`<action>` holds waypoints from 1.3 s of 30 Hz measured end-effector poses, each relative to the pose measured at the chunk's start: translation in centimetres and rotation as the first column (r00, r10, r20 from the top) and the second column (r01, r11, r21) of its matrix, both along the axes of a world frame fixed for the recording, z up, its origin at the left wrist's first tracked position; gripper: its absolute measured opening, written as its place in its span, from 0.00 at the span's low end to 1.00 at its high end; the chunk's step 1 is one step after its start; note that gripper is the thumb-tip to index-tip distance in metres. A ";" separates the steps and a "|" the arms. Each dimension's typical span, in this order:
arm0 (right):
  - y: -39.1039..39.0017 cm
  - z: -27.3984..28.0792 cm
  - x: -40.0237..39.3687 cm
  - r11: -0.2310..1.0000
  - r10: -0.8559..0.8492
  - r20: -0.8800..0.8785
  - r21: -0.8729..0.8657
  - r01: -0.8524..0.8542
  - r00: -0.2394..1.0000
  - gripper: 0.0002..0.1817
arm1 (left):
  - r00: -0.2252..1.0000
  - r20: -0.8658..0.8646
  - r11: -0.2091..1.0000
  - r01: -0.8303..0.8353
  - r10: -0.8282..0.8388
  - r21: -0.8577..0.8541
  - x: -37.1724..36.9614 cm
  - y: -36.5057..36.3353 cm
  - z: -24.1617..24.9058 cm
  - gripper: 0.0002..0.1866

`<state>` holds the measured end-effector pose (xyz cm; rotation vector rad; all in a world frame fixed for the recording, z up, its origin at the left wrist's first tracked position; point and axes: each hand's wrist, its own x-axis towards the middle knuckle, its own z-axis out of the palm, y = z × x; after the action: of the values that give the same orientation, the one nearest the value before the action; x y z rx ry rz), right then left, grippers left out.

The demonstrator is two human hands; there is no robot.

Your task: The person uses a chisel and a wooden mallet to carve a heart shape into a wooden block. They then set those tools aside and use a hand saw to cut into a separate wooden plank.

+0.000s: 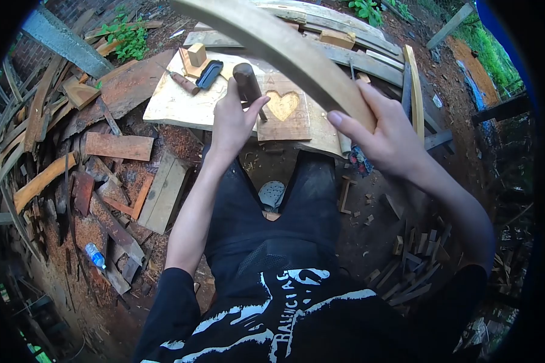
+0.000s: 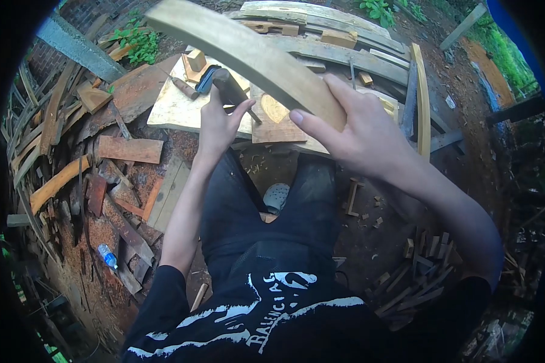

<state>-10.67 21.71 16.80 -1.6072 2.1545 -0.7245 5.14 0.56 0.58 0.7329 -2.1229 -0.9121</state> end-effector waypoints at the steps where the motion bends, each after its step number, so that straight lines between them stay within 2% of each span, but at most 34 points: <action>1: 0.0 -0.2 -0.2 1.000 -0.007 0.031 -0.024 0.008 1.000 0.32 | 0.999 -0.031 1.000 0.015 -0.016 -0.004 -0.1 -0.1 -0.2 0.25; 2: 0.1 0.0 -0.4 1.000 -0.003 0.028 -0.028 0.003 1.000 0.32 | 0.998 -0.060 1.000 0.029 -0.030 -0.009 -0.2 -0.2 -0.5 0.24; 4: 0.2 0.5 -0.8 0.993 0.025 -0.239 0.119 0.004 0.971 0.38 | 0.990 -0.118 0.996 0.071 -0.076 -0.047 -0.3 -0.5 -0.7 0.26; 5: 0.3 0.5 -0.4 0.992 0.025 -0.240 0.122 0.005 0.970 0.38 | 0.996 -0.079 0.999 0.039 -0.042 -0.035 -0.2 -0.5 -0.9 0.26; 7: 0.7 0.6 0.6 0.994 -0.095 0.044 -0.042 0.096 0.995 0.38 | 0.999 -0.035 1.000 -0.016 0.015 -0.025 -0.1 -0.5 -0.6 0.28; 11: 0.9 0.6 0.1 0.992 -0.112 0.058 -0.046 0.115 0.992 0.37 | 0.987 -0.153 0.999 -0.051 0.049 -0.009 0.5 -0.2 0.0 0.28; 15: 1.5 -0.7 -0.2 0.993 -0.102 0.003 -0.064 0.102 0.995 0.35 | 0.972 -0.221 0.997 -0.076 0.075 0.001 0.7 0.4 0.1 0.28; 17: 1.6 -0.7 -0.3 0.994 -0.098 -0.013 -0.048 0.097 0.995 0.35 | 0.944 -0.296 0.990 -0.140 0.142 0.028 0.5 0.7 0.6 0.26; 19: 1.6 -0.2 -0.2 0.992 -0.104 0.004 0.077 0.103 0.995 0.35 | 0.953 -0.261 0.988 -0.149 0.154 0.039 0.6 0.8 0.9 0.26; 23: 1.4 -0.5 -0.2 0.989 -0.128 0.025 0.072 0.126 0.991 0.36 | 0.969 -0.196 0.989 -0.143 0.149 0.042 0.6 0.3 0.1 0.27; 25: 1.3 -1.0 -0.5 0.992 -0.123 0.001 0.021 0.123 0.992 0.36 | 0.967 -0.201 0.988 -0.150 0.154 0.033 0.5 0.4 0.2 0.27; 39: 0.8 -1.8 -1.0 0.994 -0.110 -0.016 -0.017 0.110 0.994 0.37 | 0.969 -0.185 0.986 -0.161 0.167 0.043 0.2 0.5 0.0 0.27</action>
<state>-11.68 22.55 14.99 -1.5177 2.2693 -0.7654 5.39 1.08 0.62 0.7912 -1.8588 -0.8858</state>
